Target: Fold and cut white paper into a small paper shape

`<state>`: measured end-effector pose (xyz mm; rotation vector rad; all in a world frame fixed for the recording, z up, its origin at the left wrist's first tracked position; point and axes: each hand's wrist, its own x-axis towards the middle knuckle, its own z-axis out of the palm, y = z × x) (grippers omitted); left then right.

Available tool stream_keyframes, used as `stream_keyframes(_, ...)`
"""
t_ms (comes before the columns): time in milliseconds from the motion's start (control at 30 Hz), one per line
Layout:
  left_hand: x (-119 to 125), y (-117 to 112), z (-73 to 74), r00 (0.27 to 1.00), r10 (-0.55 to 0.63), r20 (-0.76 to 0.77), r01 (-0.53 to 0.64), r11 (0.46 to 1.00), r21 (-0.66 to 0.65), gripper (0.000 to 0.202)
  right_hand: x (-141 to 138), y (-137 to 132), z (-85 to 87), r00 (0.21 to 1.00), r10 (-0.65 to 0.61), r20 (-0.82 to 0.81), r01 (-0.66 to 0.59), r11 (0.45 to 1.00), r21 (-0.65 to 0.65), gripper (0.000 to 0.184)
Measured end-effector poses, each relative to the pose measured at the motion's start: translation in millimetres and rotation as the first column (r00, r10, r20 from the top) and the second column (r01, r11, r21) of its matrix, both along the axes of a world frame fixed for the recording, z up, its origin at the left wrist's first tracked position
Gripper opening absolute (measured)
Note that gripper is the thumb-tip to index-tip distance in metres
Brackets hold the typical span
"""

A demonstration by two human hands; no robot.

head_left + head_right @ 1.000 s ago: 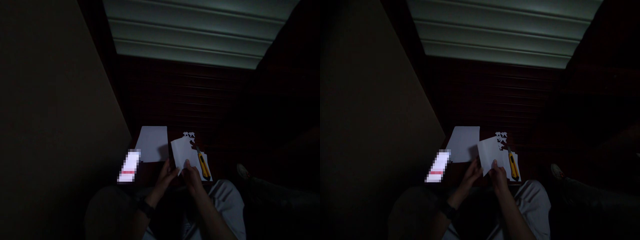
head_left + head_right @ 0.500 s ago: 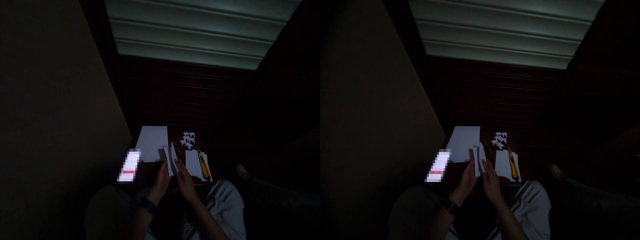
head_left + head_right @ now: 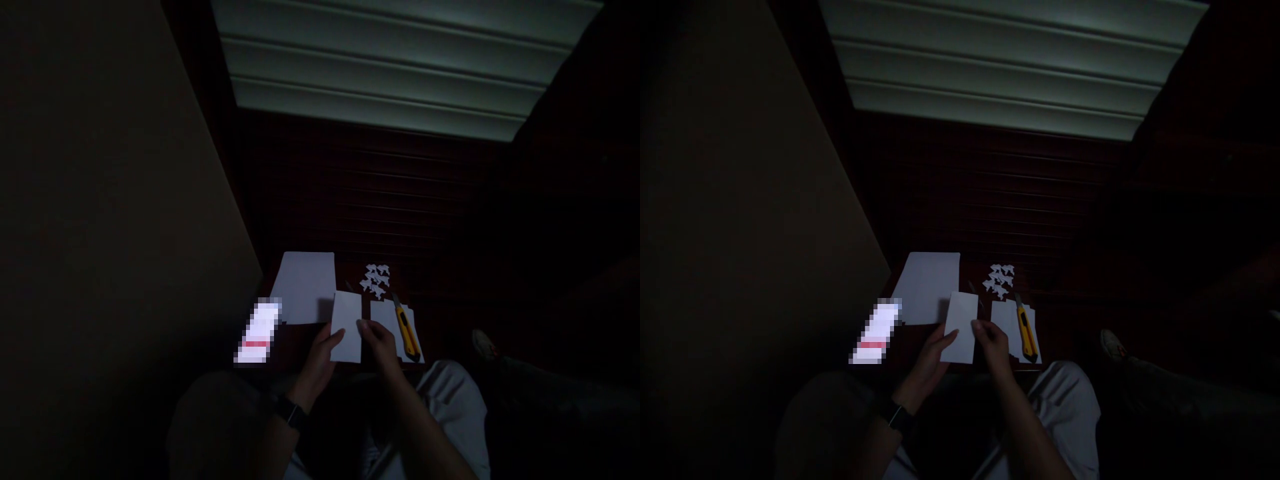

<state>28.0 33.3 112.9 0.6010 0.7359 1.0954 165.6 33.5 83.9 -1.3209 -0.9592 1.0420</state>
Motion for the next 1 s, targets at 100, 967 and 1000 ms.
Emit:
stream_keyframes(100, 0, -3, 3.4, 0.999, -0.044, -0.029, 0.044, 0.999, 0.017, 0.047, 5, 4, -3.5, 1.0, 0.01, -0.008, -0.011, 1.0, -0.03, 0.034)
stream_keyframes(967, -22, 18, -12.8, 0.898, -0.238, -0.369, 0.296, 0.949, 0.107, 0.039, 21, -9, 2.9, 0.947, 0.277, -0.164, -0.304, 0.938, -0.168, 0.03)
stream_keyframes(1000, -24, 17, -12.8, 0.89, -0.256, -0.376, 0.31, 0.946, 0.09, 0.04, 22, -10, 4.4, 0.929, 0.315, -0.192, -0.35, 0.919, -0.184, 0.031)
